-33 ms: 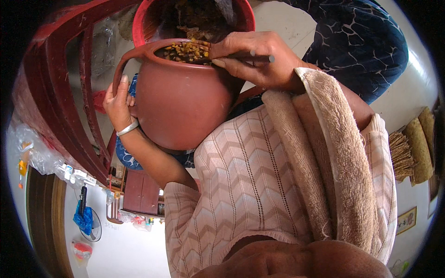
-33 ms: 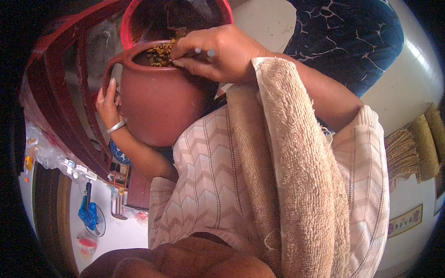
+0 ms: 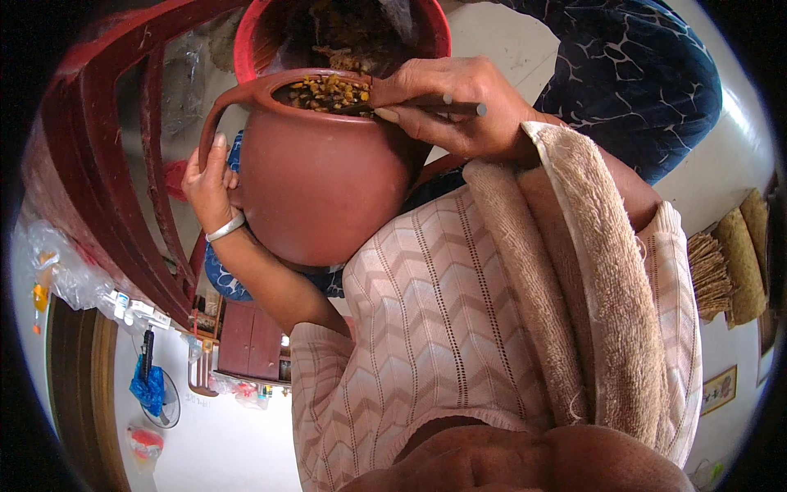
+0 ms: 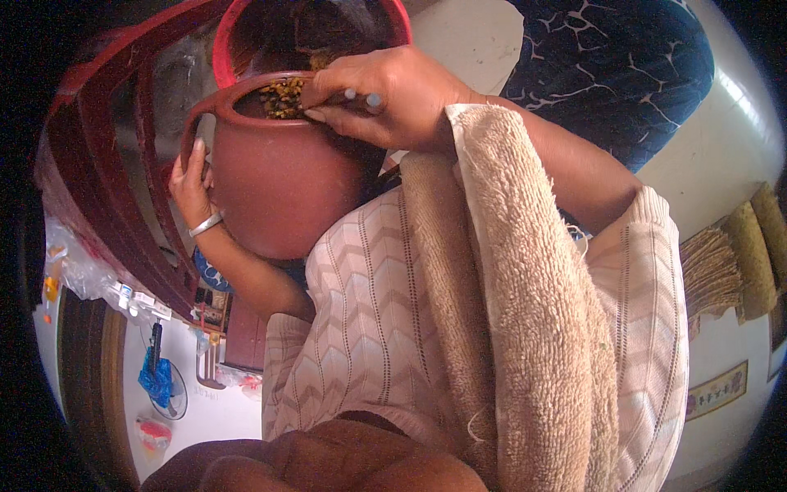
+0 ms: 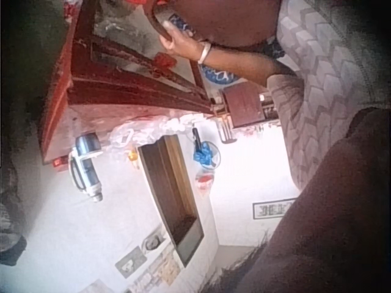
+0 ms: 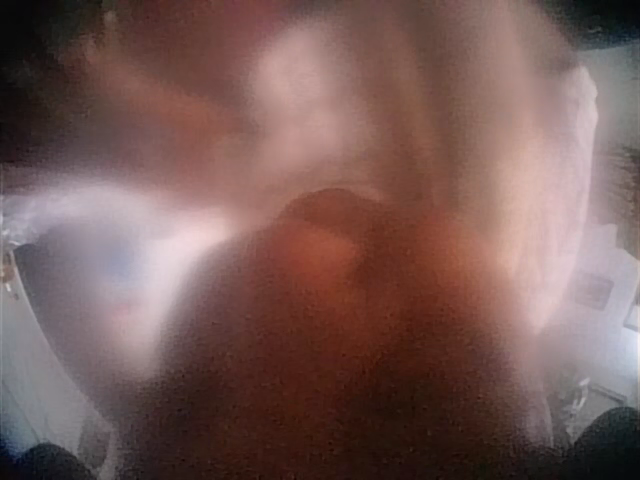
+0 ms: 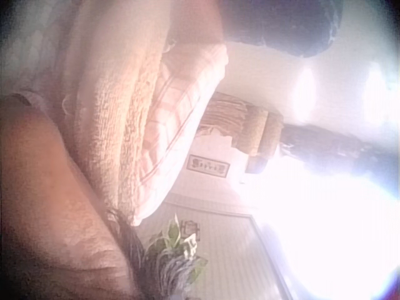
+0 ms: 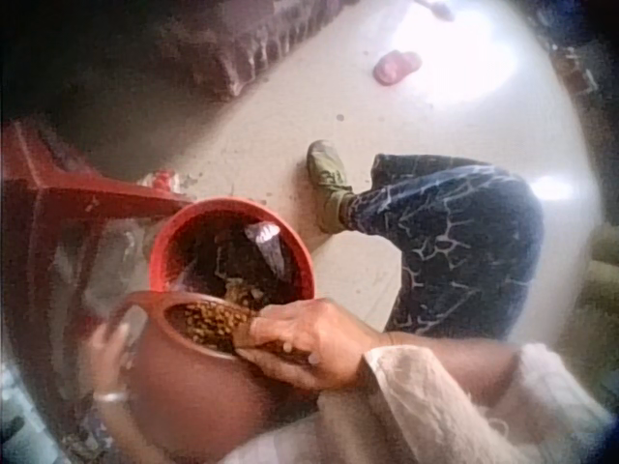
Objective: The person stirs a dark mixture inside a brown ceramic pot using a wooden stick. They then walk to a red bucket, sit on the floor, and continue stirring the contents of the pot while occasionally adding material from the bucket.
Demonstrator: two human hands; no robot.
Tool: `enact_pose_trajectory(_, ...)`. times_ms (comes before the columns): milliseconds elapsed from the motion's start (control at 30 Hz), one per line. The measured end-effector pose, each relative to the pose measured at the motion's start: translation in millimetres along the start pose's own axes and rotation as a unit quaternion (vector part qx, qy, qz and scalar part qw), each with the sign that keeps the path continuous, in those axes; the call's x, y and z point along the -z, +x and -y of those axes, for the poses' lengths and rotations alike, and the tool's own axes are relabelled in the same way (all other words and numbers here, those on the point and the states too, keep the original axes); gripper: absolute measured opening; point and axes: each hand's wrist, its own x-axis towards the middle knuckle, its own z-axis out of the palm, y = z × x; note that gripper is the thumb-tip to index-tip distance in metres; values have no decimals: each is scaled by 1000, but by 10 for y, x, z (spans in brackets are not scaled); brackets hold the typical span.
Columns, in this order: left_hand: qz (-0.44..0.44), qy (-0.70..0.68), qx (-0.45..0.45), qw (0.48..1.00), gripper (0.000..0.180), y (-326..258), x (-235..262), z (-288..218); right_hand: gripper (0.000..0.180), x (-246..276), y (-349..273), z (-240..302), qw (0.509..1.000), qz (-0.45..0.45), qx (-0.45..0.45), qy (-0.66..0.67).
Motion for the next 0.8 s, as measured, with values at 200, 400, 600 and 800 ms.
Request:
enact_pose_trajectory(200, 5, -3, 1, 1000, 24, -21, -7, -17, 21, 38, -39, 56, 1000, 1, 21, -11)
enact_pose_trajectory(400, 0, 3, 0, 1000, 26, -13, -1, -8, 20, 165, -59, 119, 999, -30, 36, -15)
enact_pose_trajectory(600, -4, 9, 3, 1000, 26, -18, -21, -33, 19, 418, 26, 163, 996, -57, -30, 67)
enact_pose_trajectory(800, 8, 0, 1, 1000, 26, 14, -29, -39, 20, 644, 416, 597, 904, 68, -398, 140)
